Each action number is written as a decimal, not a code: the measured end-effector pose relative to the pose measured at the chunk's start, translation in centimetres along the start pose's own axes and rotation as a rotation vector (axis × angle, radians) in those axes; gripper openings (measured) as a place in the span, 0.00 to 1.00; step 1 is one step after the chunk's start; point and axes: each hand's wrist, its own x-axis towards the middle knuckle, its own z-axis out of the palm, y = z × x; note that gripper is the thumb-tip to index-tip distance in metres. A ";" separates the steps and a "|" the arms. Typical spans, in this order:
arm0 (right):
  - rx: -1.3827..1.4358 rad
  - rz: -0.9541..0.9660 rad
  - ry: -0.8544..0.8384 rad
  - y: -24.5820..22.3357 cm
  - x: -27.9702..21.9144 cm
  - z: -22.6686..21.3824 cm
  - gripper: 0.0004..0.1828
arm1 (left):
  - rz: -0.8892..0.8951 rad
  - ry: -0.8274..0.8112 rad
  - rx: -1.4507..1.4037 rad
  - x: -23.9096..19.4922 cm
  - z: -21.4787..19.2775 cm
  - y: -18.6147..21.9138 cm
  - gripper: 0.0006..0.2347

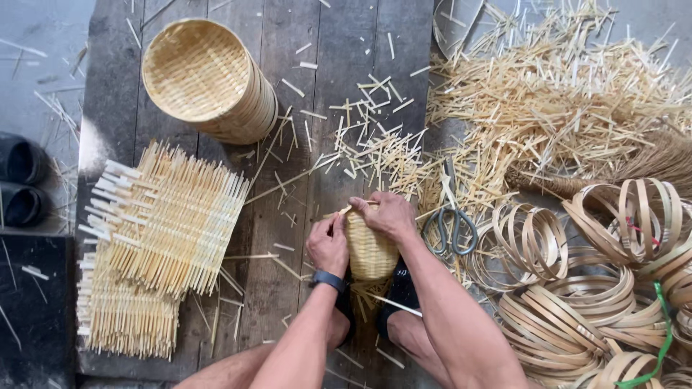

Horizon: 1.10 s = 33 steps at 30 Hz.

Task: The person sits on the floor and repeatedly assembles small round bamboo baskets. They place a flat woven bamboo mat over a circular wooden mold, wrap a bamboo ring around the edge, and trim the excess mat with shears. Finished baskets are stacked nearby.

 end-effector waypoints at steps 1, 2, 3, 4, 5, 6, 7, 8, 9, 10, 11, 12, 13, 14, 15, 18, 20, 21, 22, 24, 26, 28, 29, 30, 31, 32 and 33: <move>-0.023 0.010 0.007 -0.2 -0.3 -0.1 0.41 | -0.124 -0.048 -0.063 0.3 0.1 -0.2 0.11; -0.040 0.019 0.021 -0.6 0.0 -0.3 0.42 | -0.237 -0.097 -0.127 1.3 0.2 -0.3 0.11; -0.056 0.028 0.036 -0.9 0.2 -0.5 0.42 | -0.351 -0.147 -0.190 2.3 0.2 -0.4 0.11; -0.063 0.064 0.012 -1.1 0.2 -0.4 0.41 | -0.398 -0.163 -0.216 2.8 0.2 -0.6 0.10; -0.069 0.100 -0.012 -1.1 0.4 -0.3 0.41 | -0.445 -0.178 -0.241 3.1 0.1 -0.8 0.10; -0.078 0.135 -0.037 -1.0 0.7 -0.1 0.41 | -0.494 -0.192 -0.269 3.5 0.2 -1.1 0.10; -0.071 0.133 -0.024 -0.7 1.0 0.2 0.39 | -0.546 -0.232 -0.357 3.9 0.2 -1.5 0.10; -0.060 0.129 -0.004 -0.5 1.5 0.7 0.38 | -0.589 -0.273 -0.446 4.5 0.1 -1.8 0.09; -0.049 0.125 0.016 -0.1 1.7 1.2 0.37 | -0.633 -0.313 -0.536 4.7 -0.2 -2.0 0.09; -0.030 0.116 -0.016 0.1 2.2 1.2 0.36 | -0.676 -0.355 -0.537 5.2 -0.5 -1.6 0.09; -0.011 0.106 -0.048 0.4 2.1 1.4 0.35 | -0.719 -0.397 -0.537 5.3 -1.0 -1.2 0.09; 0.002 0.088 -0.072 0.6 2.4 1.1 0.34 | -0.752 -0.437 -0.545 5.6 -1.6 -0.5 0.09; 0.185 0.024 -0.039 0.8 2.3 0.8 0.33 | -0.668 -0.432 -0.368 5.8 -2.1 0.2 0.10; 0.371 -0.038 -0.008 1.3 2.0 0.2 0.32 | -0.582 -0.424 -0.188 5.9 -2.5 1.0 0.11; 0.555 -0.106 0.021 2.0 2.0 -0.9 0.31 | -0.493 -0.408 -0.010 6.2 -2.4 1.9 0.12; 0.318 -0.380 0.420 6.0 -0.7 -6.6 0.24 | 0.141 -0.169 0.239 5.8 -0.9 3.2 0.26; 0.114 -0.376 0.294 8.4 -4.8 -13.0 0.22 | 0.189 -0.536 0.324 6.0 -0.2 4.6 0.35; 0.150 -0.006 0.152 9.1 -7.7 -15.7 0.25 | 0.215 -0.719 0.367 6.0 -0.1 5.4 0.40; -0.046 0.044 0.110 9.8 -10.5 -18.8 0.27 | 0.222 -0.758 0.328 5.9 -0.3 6.1 0.35; -0.431 0.126 0.091 10.8 -15.8 -23.3 0.26 | 0.239 -0.834 0.256 5.4 -1.1 7.4 0.25; -0.443 0.178 0.158 11.8 -19.3 -24.6 0.26 | 0.553 -0.717 0.253 3.8 -2.3 8.1 0.19; -0.349 0.193 0.202 13.4 -20.5 -24.1 0.25 | 0.793 -0.602 0.255 2.3 -3.1 8.3 0.16; -0.248 0.187 0.210 14.2 -19.8 -22.7 0.25 | 0.879 -0.557 0.259 1.5 -3.2 8.1 0.15; -0.142 0.180 0.206 15.5 -18.7 -20.4 0.25 | 0.960 -0.518 0.274 0.3 -3.4 7.2 0.15; -0.119 0.093 0.212 16.6 -17.2 -17.2 0.23 | 1.005 -0.488 0.339 -0.7 -3.6 6.3 0.16; -0.098 0.011 0.224 18.0 -15.8 -14.8 0.21 | 1.053 -0.460 0.396 -1.4 -3.7 5.4 0.17; 0.002 0.192 0.023 18.8 -14.2 -11.4 0.21 | 1.101 -0.431 0.455 -2.0 -3.9 4.5 0.18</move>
